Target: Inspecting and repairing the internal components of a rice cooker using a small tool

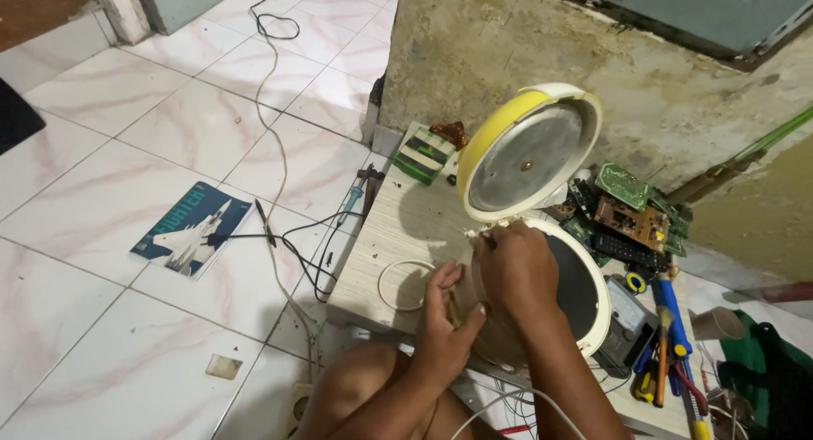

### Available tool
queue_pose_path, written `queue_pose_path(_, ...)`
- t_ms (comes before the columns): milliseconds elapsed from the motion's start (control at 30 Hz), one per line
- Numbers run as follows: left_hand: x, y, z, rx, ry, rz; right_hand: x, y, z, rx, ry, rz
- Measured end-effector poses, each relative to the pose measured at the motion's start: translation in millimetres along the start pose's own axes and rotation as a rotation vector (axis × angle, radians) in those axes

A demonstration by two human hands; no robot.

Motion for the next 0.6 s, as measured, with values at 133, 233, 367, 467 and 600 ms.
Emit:
queue_pose_path(133, 0, 1, -1, -0.01, -0.012, -0.018, -13, 1, 4, 0.023, -0.008, 0.07)
queue_pose_path(233, -2, -2, -2, -0.055, 0.003, -0.034, -28, -6, 4, 0.143, 0.066, 0.054)
queue_pose_path(367, -4, -7, -2, -0.069, 0.025, -0.047, -50, -30, -1, 0.218, 0.083, 0.2)
queue_pose_path(467, -7, -15, -1, 0.015, 0.049, 0.015, -65, -43, 12, 0.494, 0.109, 0.068)
queue_pose_path(600, -9, -28, -1, 0.004, 0.112, 0.19, -84, -31, 69, 0.938, 0.047, -0.59)
Point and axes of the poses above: each hand's wrist, its own x-axis towards the middle knuckle, its own z-axis out of the back of the hand, y = z × x, the point moved 1 cm from there along x, towards the middle knuckle, and after that the axes turned 5 degrees about x, right-handed, at the moved point
